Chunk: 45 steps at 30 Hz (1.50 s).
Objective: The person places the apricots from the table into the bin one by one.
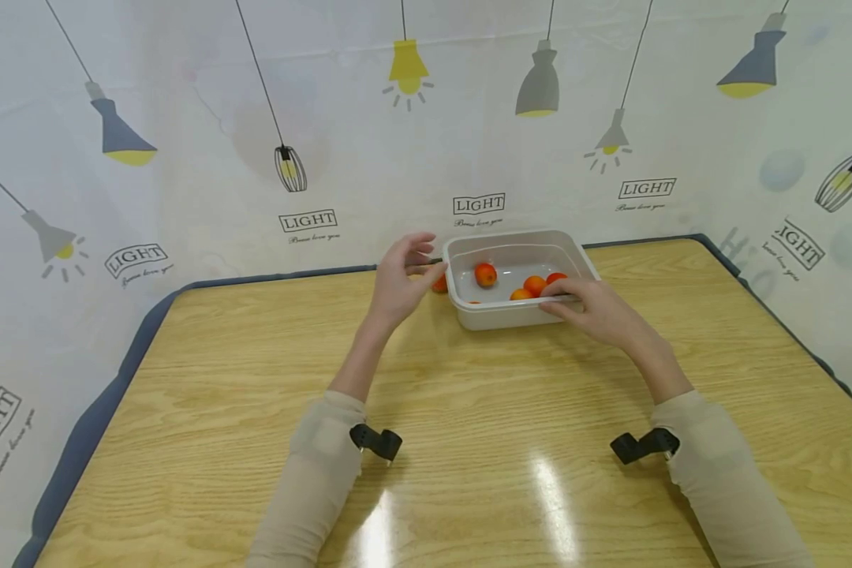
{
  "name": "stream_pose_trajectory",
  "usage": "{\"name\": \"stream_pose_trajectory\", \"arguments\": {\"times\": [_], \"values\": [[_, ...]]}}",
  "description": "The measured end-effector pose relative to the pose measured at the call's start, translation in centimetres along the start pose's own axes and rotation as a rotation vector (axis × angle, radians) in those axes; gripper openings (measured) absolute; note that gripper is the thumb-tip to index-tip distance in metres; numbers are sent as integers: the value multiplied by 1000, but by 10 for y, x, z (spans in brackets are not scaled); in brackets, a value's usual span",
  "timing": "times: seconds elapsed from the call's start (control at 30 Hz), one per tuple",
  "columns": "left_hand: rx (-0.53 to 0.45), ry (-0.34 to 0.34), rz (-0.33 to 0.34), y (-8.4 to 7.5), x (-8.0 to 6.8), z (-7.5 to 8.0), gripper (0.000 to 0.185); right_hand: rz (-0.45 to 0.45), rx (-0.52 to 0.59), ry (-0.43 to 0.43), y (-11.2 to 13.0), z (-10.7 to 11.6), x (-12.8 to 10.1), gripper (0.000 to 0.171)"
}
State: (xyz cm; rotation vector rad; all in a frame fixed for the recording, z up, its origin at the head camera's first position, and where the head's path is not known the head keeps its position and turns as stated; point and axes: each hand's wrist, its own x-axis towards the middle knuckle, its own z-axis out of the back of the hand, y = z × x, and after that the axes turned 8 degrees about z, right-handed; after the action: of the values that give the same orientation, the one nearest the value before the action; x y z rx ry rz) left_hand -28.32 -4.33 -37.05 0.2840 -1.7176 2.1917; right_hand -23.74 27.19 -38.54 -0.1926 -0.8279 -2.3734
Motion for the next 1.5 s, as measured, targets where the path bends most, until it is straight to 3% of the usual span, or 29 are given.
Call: {"name": "stream_pose_trajectory", "arguments": {"times": [0.3,0.67,1.07,1.23,1.5], "values": [[25,-35,87,4,6,11,44,-5,-10,11,0,0,0,22],[59,-43,174,19,14,19,47,-5,-6,7,-1,0,-1,22],[80,-1,317,43,13,20,53,0,-17,4,-2,0,0,22],[115,53,358,50,11,17,55,-1,-25,7,-1,1,-1,23],[134,152,350,58,11,9,61,-1,-20,9,-1,1,-1,23]]}}
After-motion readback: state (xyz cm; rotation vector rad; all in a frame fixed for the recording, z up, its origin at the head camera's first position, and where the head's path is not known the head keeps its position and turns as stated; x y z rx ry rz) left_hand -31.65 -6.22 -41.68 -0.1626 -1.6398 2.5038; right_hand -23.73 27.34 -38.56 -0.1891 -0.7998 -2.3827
